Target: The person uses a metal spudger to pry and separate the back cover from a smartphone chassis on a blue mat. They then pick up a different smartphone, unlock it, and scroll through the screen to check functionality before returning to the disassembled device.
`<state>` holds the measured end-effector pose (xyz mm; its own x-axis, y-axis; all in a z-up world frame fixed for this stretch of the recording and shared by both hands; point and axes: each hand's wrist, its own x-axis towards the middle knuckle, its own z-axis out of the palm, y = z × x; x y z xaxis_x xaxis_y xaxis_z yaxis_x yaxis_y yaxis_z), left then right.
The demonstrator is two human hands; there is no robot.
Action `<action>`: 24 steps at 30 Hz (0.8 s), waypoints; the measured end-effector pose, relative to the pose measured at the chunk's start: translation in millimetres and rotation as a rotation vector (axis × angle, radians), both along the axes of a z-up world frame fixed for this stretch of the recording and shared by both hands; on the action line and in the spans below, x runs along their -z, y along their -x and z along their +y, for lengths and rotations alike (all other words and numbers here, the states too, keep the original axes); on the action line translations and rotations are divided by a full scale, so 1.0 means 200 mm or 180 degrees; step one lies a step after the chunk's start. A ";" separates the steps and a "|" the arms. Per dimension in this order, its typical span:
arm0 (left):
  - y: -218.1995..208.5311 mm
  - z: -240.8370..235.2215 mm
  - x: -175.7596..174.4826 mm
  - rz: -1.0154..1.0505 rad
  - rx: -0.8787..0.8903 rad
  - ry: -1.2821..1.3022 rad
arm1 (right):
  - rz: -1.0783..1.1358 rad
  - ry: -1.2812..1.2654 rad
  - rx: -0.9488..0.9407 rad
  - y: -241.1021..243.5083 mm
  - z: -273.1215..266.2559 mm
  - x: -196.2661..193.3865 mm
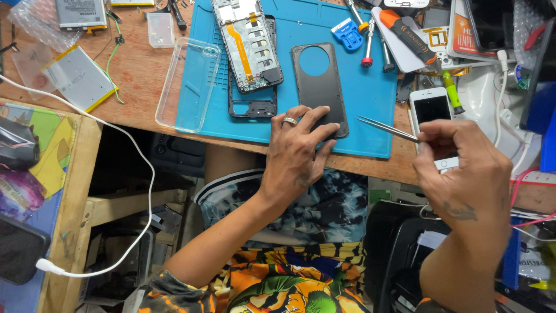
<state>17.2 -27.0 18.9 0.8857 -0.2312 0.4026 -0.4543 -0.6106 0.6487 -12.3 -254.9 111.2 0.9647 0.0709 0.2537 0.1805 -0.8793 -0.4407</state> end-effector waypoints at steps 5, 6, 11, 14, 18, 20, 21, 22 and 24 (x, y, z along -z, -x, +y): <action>0.00 -0.02 -0.01 0.0039 -0.0124 -0.0070 | -0.0530 -0.0959 -0.0338 -0.07 0.10 0.18; 0.00 -0.02 -0.01 0.0029 -0.0144 -0.0067 | -0.0565 -0.1101 -0.0410 -0.10 0.12 0.23; -0.01 -0.02 -0.04 0.0107 -0.0068 -0.0129 | -0.0667 -0.0867 -0.0561 -0.16 0.13 0.41; -0.06 -0.01 -0.05 0.0354 0.0075 -0.0196 | -0.0449 -0.1117 -0.0304 -0.11 0.10 0.44; -0.08 -0.01 -0.05 0.0092 0.0186 0.0064 | -0.0320 -0.1860 -0.0003 0.02 0.13 0.47; -0.09 0.01 -0.03 0.0284 0.0157 0.0295 | -0.0359 -0.1807 -0.0120 0.04 0.13 0.49; -0.09 0.02 -0.02 0.0382 0.0149 0.0409 | -0.0379 -0.1780 -0.0171 0.06 0.14 0.49; -0.09 0.02 -0.01 0.0358 0.0164 0.0400 | -0.0473 -0.1521 -0.0238 0.05 0.13 0.49; -0.09 0.04 -0.01 0.0296 0.0189 0.0383 | -0.0670 -0.1002 -0.0378 0.04 0.13 0.47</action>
